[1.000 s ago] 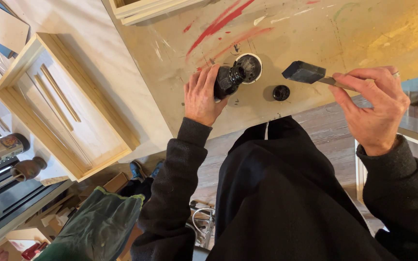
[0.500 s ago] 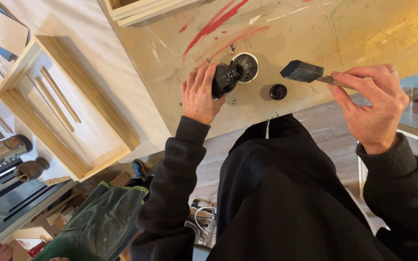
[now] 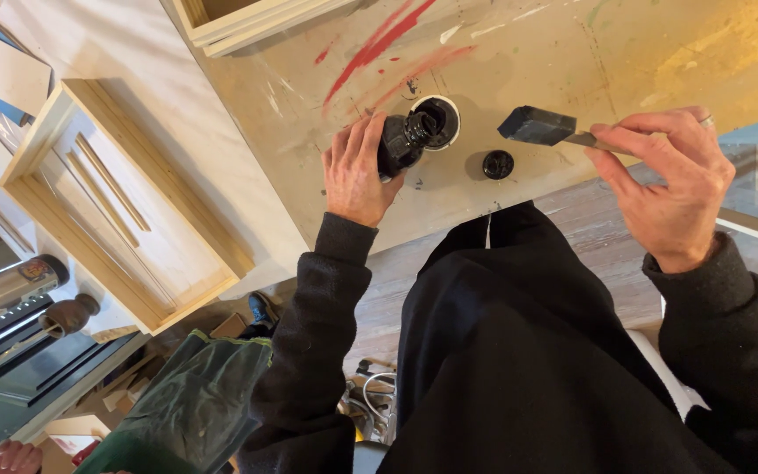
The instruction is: Apply black paint to the edges of a wooden frame using a foam brush.
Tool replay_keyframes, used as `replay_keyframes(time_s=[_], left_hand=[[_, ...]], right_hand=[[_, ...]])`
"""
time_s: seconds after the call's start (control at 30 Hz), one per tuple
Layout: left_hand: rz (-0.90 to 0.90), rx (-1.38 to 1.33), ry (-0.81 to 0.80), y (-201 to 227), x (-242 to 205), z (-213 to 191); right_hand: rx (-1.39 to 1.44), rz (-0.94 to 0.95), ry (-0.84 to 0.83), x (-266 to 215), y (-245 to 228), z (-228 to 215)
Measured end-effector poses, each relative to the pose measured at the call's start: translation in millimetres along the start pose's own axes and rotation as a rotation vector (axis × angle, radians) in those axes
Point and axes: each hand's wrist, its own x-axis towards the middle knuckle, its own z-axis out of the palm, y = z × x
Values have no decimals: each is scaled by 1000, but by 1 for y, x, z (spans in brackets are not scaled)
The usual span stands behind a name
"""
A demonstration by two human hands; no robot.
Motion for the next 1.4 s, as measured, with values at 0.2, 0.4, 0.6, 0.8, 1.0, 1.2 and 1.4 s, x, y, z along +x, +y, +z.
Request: replay_keyframes(time_s=[0.2,0.4,0.6,0.8,1.0,1.2,1.4], left_hand=[[-5,-9,5,2,3,-1],[-4,-95,36,10,4,-8],[-7,-223,86,18,2,-18],[-38,-375,95,21,0,-22],[-108,-536,129,20,-5,-20],[-146,-649,158,14,-12,-13],[-108,-700,214,3,-21,-1]], right_hand=[[7,6,-1,2,0,1],[39,25,-4,0,3,5],[39,-2,-12,19,-13,5],[133,51,0,20,-13,12],[204,197,-68,-2,1,30],[271,194,-74,0,-3,39],[173,240,-180,-7,7,53]])
